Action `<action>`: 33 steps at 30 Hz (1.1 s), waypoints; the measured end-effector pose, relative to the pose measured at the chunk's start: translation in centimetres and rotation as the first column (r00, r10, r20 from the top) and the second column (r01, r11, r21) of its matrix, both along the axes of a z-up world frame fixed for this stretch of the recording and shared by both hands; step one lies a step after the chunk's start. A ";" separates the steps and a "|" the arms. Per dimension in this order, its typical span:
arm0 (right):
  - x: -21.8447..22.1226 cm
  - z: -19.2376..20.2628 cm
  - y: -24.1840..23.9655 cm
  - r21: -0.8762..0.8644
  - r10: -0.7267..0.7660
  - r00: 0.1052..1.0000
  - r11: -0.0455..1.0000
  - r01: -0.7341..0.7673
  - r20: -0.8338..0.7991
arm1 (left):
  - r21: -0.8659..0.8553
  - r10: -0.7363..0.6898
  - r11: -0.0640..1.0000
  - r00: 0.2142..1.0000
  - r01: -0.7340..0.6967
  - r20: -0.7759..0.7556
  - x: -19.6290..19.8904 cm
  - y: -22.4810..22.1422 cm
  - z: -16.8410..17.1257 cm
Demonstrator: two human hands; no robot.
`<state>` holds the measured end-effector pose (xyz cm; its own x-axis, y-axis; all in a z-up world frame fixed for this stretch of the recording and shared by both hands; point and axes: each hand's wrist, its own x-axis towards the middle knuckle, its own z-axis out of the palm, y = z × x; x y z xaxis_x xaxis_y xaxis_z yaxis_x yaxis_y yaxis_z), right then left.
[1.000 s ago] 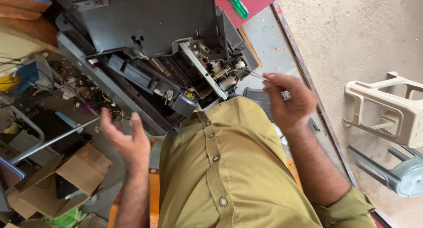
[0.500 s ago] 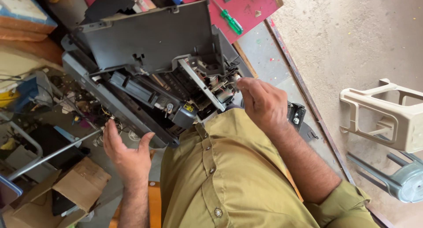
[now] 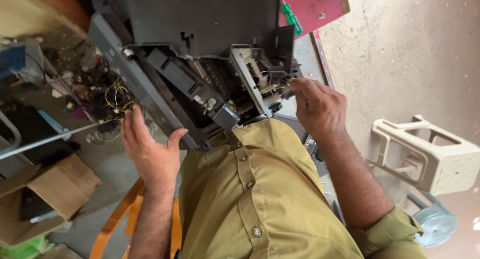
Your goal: The person disassembles a printer, removes internal components, and uses a screwdriver to loosen screws on the internal chassis.
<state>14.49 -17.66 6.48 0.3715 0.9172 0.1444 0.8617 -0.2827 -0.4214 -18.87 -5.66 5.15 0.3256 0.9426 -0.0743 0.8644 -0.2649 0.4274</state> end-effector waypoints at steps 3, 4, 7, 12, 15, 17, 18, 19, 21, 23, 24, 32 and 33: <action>0.1 -1.2 -0.4 0.014 -0.004 1.000 1.000 0.004 -0.010 | 0.017 -0.011 1.000 1.000 0.011 0.009 -0.3 0.0 -0.3; 0.3 -1.6 -0.5 0.020 -0.011 1.000 1.000 0.012 -0.017 | 0.020 -0.007 1.000 1.000 0.006 0.025 -0.3 0.0 -0.4; 0.5 -2.2 -0.7 -0.061 -0.032 0.998 0.998 0.029 -0.049 | 0.016 0.003 1.000 1.000 -0.003 0.023 -0.4 -0.2 -0.3; 1.0 -3.1 -0.6 -0.037 -0.003 1.000 0.999 0.004 0.031 | 0.010 0.007 1.000 0.999 -0.007 0.032 -0.3 -0.2 -0.3; 1.5 -3.2 -0.5 -0.066 0.013 0.999 0.998 -0.010 0.040 | -0.012 0.019 1.000 0.999 -0.018 0.027 -0.4 -0.4 -0.3; 1.7 -2.9 -0.5 -0.052 0.028 0.999 0.998 -0.026 0.033 | -0.007 0.010 1.000 1.000 -0.010 0.018 -0.3 0.0 -0.3; 1.7 -2.7 -0.3 -0.029 0.038 0.999 0.999 -0.037 0.023 | -0.008 0.003 1.000 1.000 -0.003 0.027 -0.2 0.3 -0.4; 1.5 -2.4 -0.2 -0.011 0.053 0.999 0.999 -0.053 0.005 | -0.014 0.002 1.000 1.000 -0.002 0.027 -0.3 0.2 -0.3; 1.0 -1.4 -0.3 0.024 0.089 0.996 0.996 -0.090 0.027 | -0.023 0.010 1.000 1.000 -0.009 0.024 -0.5 0.1 -0.1; 0.3 -0.7 -0.1 0.030 0.099 0.995 0.995 -0.100 0.034 | -0.022 0.018 1.000 0.999 -0.017 0.028 -0.2 0.2 -0.3; 0.1 -0.5 0.1 0.022 0.092 0.995 0.995 -0.092 0.033 | -0.017 0.008 1.000 0.999 -0.007 0.035 -0.1 0.2 -0.2; 1.3 -0.9 1.1 -0.041 0.107 0.992 0.993 -0.110 -0.061 | -0.063 -0.019 0.998 1.000 0.019 0.002 0.0 0.5 0.0; 1.4 -0.9 0.9 -0.001 0.137 0.989 0.991 -0.137 -0.052 | -0.072 -0.007 0.997 1.000 0.008 0.015 0.1 0.6 0.0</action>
